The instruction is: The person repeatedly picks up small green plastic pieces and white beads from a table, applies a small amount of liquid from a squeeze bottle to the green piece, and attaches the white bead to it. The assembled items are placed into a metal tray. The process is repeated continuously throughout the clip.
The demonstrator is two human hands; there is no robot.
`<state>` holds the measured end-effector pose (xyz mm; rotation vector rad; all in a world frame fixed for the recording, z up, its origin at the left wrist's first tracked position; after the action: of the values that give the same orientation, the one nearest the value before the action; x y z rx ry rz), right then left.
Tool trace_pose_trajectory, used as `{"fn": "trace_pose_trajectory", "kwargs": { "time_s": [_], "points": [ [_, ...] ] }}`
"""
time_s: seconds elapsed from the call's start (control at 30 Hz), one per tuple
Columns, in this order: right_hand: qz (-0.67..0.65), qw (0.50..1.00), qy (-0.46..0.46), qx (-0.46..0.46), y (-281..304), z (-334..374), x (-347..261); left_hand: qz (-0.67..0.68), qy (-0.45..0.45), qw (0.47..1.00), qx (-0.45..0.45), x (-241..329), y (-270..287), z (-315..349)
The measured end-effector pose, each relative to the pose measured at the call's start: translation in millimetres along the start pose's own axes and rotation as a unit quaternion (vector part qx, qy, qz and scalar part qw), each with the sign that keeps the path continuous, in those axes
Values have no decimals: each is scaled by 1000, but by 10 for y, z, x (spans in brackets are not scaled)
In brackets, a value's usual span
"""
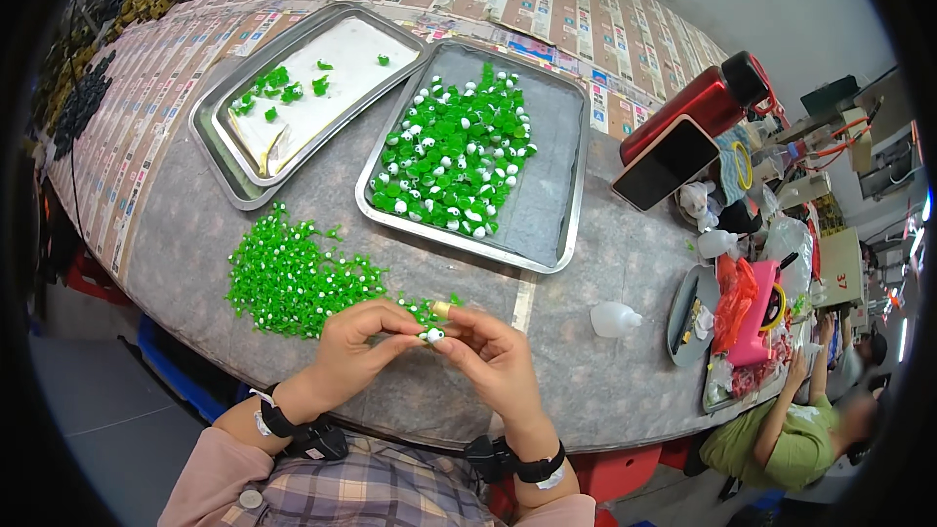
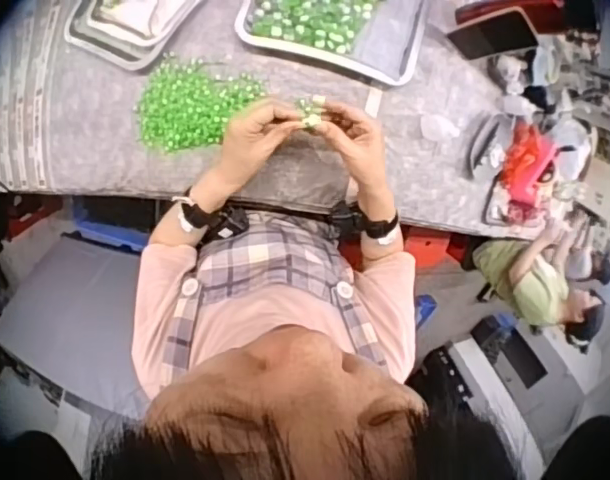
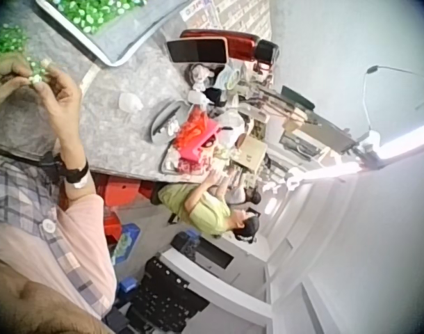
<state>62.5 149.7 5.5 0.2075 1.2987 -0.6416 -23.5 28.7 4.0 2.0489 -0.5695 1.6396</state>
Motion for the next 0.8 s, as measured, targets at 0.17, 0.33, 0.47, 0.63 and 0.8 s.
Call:
{"fn": "trace_pose_trajectory", "kwargs": {
  "time_s": [0.17, 0.33, 0.47, 0.63, 0.8],
  "points": [
    [62, 997, -4, -39, 81, 12, 27, -99, -116, 988, -14, 81, -19, 8],
    [56, 998, -20, -15, 73, 10, 65, -136, -125, 983, -17, 45, -35, 25],
    [50, 998, 25, 26, 116, -76, 10, 69, 157, 985, -24, -85, 27, -65],
    [357, 912, 172, 101, 373, -155, -173, 371, 211, 886, 181, -287, 676, -615],
    [471, 864, 175, 12, 204, -134, -96, 438, 201, 838, 254, -241, 1034, -872]
  ]
}}
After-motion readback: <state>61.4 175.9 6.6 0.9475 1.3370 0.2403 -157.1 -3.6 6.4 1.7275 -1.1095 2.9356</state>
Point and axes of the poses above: each hand's wrist, its own z-axis away from the middle knuckle, its own y-axis out of the back of the hand, x = y × z, the point moved 4 cm from there along -z, towards the middle knuckle, and after that the axes turned 9 degrees about x, right-handed, at the moved point
